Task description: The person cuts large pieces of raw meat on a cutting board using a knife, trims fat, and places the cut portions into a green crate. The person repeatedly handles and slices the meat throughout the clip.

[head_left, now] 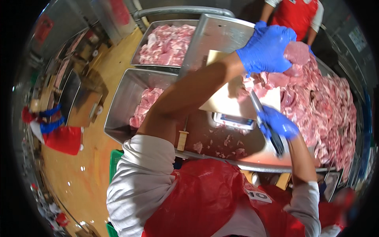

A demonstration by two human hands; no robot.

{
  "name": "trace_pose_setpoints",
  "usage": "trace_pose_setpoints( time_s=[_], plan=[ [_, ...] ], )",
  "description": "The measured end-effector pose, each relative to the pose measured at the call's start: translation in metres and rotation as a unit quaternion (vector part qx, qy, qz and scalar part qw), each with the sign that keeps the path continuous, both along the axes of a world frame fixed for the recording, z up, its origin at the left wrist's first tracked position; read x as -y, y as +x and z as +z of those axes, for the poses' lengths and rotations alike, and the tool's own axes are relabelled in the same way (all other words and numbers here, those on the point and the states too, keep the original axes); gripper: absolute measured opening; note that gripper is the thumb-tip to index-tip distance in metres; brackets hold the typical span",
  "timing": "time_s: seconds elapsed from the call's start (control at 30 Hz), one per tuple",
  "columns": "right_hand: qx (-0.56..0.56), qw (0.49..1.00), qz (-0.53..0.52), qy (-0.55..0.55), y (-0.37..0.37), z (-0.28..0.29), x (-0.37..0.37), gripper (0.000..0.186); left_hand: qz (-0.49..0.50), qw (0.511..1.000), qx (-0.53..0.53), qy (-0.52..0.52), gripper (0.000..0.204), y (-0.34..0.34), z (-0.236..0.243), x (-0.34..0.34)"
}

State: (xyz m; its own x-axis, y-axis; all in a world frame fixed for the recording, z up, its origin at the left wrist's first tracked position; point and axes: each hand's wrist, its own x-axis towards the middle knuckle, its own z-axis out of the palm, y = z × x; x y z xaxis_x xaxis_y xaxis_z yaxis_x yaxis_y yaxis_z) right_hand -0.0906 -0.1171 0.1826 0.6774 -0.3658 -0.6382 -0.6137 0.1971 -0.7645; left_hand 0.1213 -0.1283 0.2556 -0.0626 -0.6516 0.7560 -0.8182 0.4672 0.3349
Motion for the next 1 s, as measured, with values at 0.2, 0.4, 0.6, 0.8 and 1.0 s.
trace_pose_setpoints(
  time_s=[0.2, 0.4, 0.6, 0.8, 1.0],
  plan=[
    [0.158, 0.987, 0.007, -0.017, 0.041, 0.006, 0.026, 0.030, -0.189, 0.920, -0.341, 0.033, 0.020, 0.027, 0.038, -0.007],
    [0.150, 0.985, -0.028, 0.083, 0.100, -0.018, 0.029, 0.015, -0.041, 0.986, -0.098, -0.129, 0.037, 0.027, 0.059, 0.017],
    [0.015, 0.995, -0.053, 0.083, 0.003, -0.033, -0.035, 0.026, 0.064, 0.960, 0.014, -0.272, 0.040, 0.118, 0.106, 0.012],
    [0.048, 0.961, -0.271, -0.013, -0.061, -0.035, -0.016, 0.029, 0.267, 0.941, 0.197, -0.061, 0.047, 0.307, 0.000, 0.023],
    [0.106, 0.970, -0.215, -0.030, -0.034, -0.072, -0.028, 0.025, -0.057, 0.961, 0.134, 0.236, 0.097, 0.052, -0.153, 0.030]
  ],
)
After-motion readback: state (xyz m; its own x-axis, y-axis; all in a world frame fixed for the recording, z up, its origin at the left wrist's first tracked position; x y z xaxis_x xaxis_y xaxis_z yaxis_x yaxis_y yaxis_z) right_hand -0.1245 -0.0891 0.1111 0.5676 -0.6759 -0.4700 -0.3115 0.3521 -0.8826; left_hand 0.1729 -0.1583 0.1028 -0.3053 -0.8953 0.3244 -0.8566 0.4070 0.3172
